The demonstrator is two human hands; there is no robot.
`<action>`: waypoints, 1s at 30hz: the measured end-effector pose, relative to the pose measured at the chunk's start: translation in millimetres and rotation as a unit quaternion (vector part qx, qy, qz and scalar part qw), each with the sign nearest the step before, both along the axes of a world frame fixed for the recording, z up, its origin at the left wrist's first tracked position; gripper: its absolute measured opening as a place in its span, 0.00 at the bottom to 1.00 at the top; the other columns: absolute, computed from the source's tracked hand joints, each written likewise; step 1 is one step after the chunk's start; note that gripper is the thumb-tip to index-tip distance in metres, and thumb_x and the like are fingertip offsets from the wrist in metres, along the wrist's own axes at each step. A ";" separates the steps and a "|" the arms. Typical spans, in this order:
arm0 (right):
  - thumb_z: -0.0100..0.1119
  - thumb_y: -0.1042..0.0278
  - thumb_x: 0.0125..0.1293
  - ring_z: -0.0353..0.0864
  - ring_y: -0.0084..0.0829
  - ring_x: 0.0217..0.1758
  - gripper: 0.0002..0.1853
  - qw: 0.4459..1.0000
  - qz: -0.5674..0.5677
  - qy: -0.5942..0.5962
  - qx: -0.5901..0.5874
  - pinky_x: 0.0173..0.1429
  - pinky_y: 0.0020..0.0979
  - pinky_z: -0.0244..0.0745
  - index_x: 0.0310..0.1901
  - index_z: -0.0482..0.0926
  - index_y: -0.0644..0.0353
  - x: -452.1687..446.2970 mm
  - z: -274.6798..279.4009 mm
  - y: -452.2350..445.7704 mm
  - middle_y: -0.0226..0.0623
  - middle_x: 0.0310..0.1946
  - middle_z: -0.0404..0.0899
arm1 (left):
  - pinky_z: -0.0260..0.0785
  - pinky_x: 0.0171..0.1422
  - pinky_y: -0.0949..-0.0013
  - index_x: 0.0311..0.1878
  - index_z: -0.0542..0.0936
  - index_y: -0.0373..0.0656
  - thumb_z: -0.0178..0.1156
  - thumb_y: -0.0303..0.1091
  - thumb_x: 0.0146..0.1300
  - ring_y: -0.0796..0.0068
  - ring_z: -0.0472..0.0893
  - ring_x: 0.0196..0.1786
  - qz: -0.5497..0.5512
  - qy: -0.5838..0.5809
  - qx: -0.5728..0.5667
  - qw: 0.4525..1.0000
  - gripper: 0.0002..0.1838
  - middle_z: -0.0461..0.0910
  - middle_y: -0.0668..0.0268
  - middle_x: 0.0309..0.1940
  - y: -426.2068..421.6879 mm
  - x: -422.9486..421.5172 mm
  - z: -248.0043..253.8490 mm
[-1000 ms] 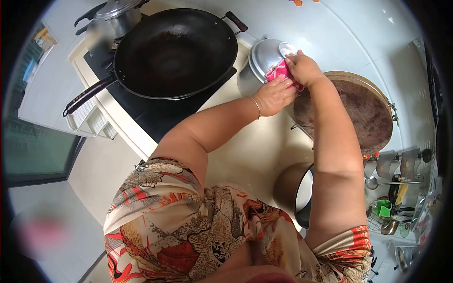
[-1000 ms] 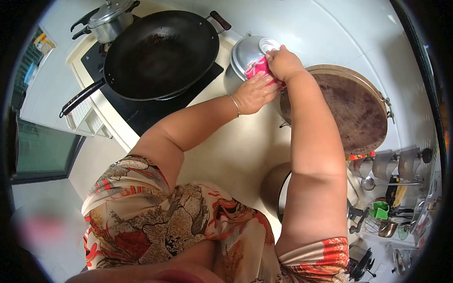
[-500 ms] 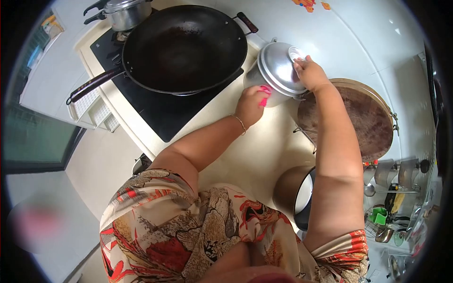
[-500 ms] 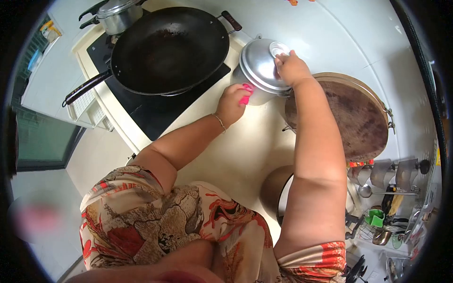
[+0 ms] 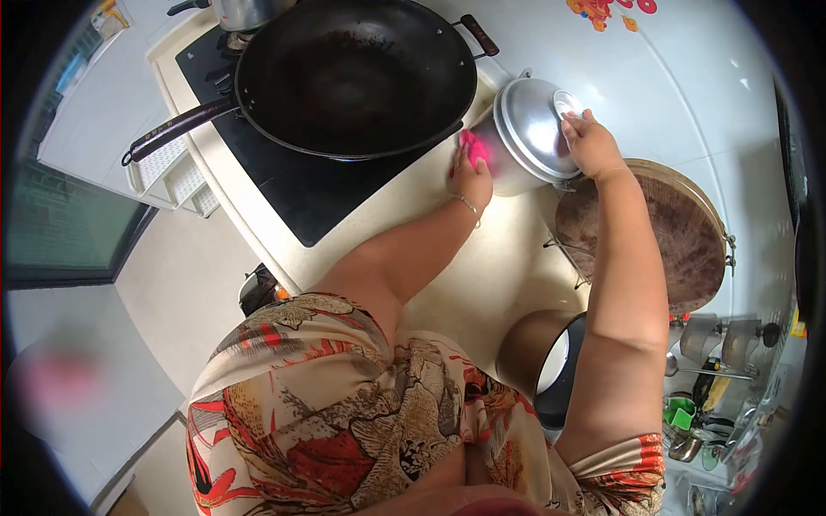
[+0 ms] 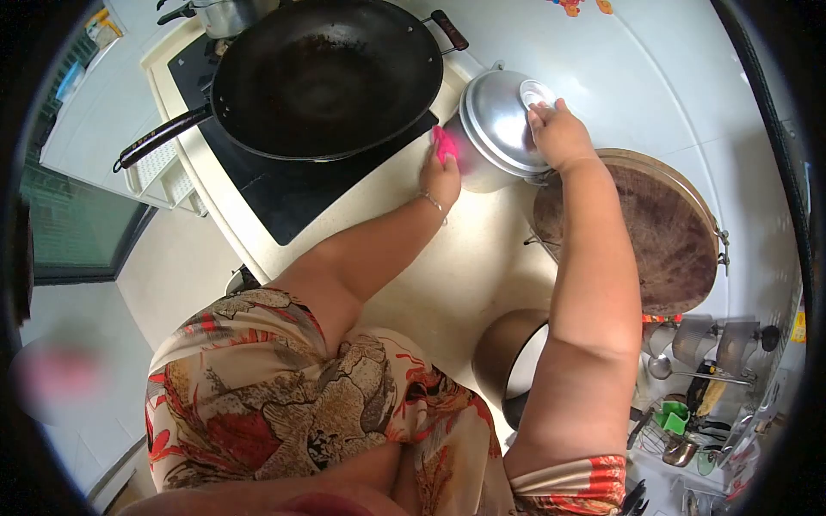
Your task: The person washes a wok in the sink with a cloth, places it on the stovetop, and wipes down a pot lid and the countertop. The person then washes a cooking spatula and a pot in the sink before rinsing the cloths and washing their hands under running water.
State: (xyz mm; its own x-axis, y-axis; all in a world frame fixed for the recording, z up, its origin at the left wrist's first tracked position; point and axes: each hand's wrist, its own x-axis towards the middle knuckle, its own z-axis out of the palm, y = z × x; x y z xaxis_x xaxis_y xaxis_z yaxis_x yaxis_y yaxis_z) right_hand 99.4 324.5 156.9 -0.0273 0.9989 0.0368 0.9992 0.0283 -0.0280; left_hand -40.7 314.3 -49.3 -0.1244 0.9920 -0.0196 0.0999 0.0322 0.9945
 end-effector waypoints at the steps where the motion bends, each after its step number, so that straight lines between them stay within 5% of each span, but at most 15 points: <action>1: 0.39 0.55 0.68 0.55 0.43 0.68 0.20 1.000 -0.001 -0.008 0.004 0.68 0.36 0.57 0.55 0.74 0.52 0.2 -0.5 0.4 0.36 0.59 0.69 | 0.44 0.72 0.61 0.66 0.56 0.37 0.45 0.38 0.62 0.52 0.54 0.69 0.001 0.001 0.000 1.000 0.30 0.55 0.48 0.66 -11.8 -0.3 1.8; 5: 0.40 0.56 0.68 0.55 0.43 0.69 0.19 1.000 -0.003 -0.001 0.014 0.68 0.35 0.57 0.55 0.74 0.52 -2.6 0.2 -2.4 0.36 0.59 0.68 | 0.46 0.72 0.62 0.64 0.59 0.32 0.45 0.33 0.61 0.52 0.55 0.69 -0.027 -0.011 0.109 0.994 0.27 0.57 0.46 0.65 -47.6 3.1 14.7; 11: 0.41 0.57 0.68 0.55 0.43 0.69 0.19 1.000 -0.005 0.023 0.013 0.68 0.35 0.57 0.54 0.74 0.53 -4.0 1.3 -3.7 0.36 0.58 0.69 | 0.47 0.71 0.60 0.63 0.61 0.37 0.43 0.33 0.58 0.51 0.55 0.68 0.061 -0.071 0.204 0.974 0.27 0.57 0.50 0.65 3.2 14.5 37.9; 15: 0.42 0.57 0.68 0.54 0.43 0.69 0.18 0.998 -0.011 0.050 0.020 0.68 0.35 0.56 0.54 0.75 0.53 -3.7 1.2 -6.6 0.37 0.57 0.70 | 0.56 0.66 0.63 0.57 0.71 0.37 0.44 0.35 0.59 0.58 0.69 0.59 0.045 -0.172 0.167 0.970 0.23 0.72 0.52 0.54 52.8 -4.5 49.3; 17: 0.43 0.57 0.67 0.54 0.43 0.69 0.18 0.998 -0.004 0.059 0.033 0.68 0.35 0.56 0.53 0.75 0.53 -2.2 -1.9 -4.1 0.38 0.57 0.70 | 0.66 0.54 0.67 0.48 0.77 0.39 0.47 0.40 0.60 0.67 0.76 0.47 -0.053 -0.251 0.096 0.962 0.19 0.79 0.59 0.42 73.9 -17.0 59.5; 23: 0.43 0.56 0.67 0.54 0.42 0.69 0.18 0.997 -0.016 0.060 0.035 0.68 0.35 0.56 0.53 0.75 0.54 -6.9 -1.9 -3.7 0.37 0.57 0.70 | 0.67 0.40 0.72 0.45 0.79 0.44 0.46 0.43 0.61 0.76 0.76 0.36 -0.225 -0.310 -0.064 0.922 0.18 0.79 0.65 0.37 166.7 2.9 7.9; 27: 0.43 0.56 0.68 0.54 0.42 0.69 0.19 0.998 -0.020 0.056 0.036 0.68 0.35 0.56 0.52 0.75 0.54 -4.3 -3.6 -1.7 0.37 0.57 0.70 | 0.67 0.46 0.70 0.48 0.78 0.41 0.45 0.46 0.63 0.73 0.77 0.40 -0.088 -0.168 -0.002 0.982 0.21 0.79 0.62 0.40 151.6 9.0 -2.0; 30: 0.43 0.56 0.67 0.55 0.42 0.69 0.18 0.998 -0.022 0.055 0.033 0.68 0.35 0.57 0.52 0.76 0.55 -3.4 -0.6 -1.6 0.37 0.57 0.71 | 0.65 0.55 0.66 0.53 0.73 0.38 0.46 0.46 0.63 0.61 0.75 0.50 -0.007 -0.113 0.029 0.993 0.24 0.77 0.54 0.47 107.5 0.4 2.5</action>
